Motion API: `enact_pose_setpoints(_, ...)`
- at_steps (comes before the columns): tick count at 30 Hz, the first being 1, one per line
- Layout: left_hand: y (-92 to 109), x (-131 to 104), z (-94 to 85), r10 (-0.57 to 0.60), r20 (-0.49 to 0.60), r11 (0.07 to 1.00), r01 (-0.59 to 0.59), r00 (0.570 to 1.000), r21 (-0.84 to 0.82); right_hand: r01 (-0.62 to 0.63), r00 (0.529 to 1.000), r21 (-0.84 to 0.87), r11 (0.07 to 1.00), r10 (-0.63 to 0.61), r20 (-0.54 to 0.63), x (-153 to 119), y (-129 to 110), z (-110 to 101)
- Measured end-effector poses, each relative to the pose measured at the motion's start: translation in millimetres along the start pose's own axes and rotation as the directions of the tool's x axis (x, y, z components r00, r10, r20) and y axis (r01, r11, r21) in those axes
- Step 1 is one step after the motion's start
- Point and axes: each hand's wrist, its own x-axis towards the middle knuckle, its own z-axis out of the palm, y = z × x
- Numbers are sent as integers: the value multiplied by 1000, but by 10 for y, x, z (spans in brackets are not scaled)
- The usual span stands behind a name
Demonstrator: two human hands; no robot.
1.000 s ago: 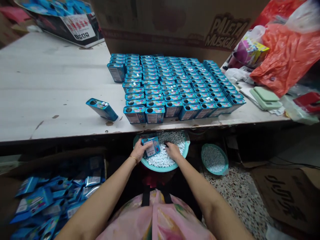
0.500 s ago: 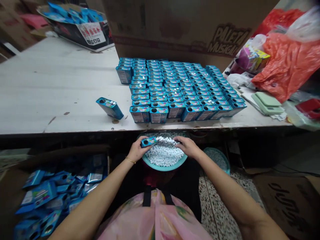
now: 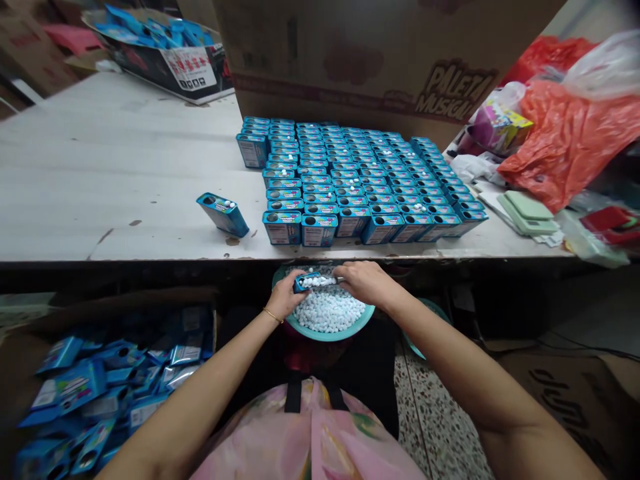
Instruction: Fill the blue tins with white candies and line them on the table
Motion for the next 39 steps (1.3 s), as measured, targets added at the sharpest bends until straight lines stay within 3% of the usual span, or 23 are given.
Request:
enact_pose_setpoints(7,75,-2,30,47,6,998,-47,999,-49,-22,1000,-57,998,22,0,-73,-94,-79)
enact_pose_setpoints(12,167,-91,-69,57,-24,990,-59,998,-129,-33,992,23,999,36,-117,-307,54,-112)
enact_pose_setpoints(16,295,-227,-364,82,-8,971,-82,997,-225,-108,972,151,983,136,-190,-501,320,90)
enact_pose_setpoints(20,347,-235,-960,40,-141,974,-70,989,-215,-128,960,294,947,193,-202,-581,504,464)
enact_pose_setpoints(23,199,-85,-1506,-4,-262,974,-56,965,-221,-105,957,420,902,207,-204,-580,546,730)
enact_pose_setpoints(25,-2,70,-1814,-34,-270,964,-41,962,-265,-96,956,485,869,216,-198,-571,534,863)
enact_pose_setpoints(28,-377,323,-2083,-83,-217,954,14,973,-300,-103,956,543,833,234,-177,-556,479,995)
enact_pose_setpoints(31,-688,543,-2136,-49,-204,980,8,978,-200,-116,956,563,818,247,-161,-520,409,1059)
enact_pose_setpoints(35,-876,817,-2095,4,-311,1000,5,950,28,-130,961,568,813,243,-129,-408,291,1069)
enact_pose_setpoints(39,-950,1186,-2116,-88,-392,996,85,916,-25,-137,965,576,806,239,-105,-285,174,1098)
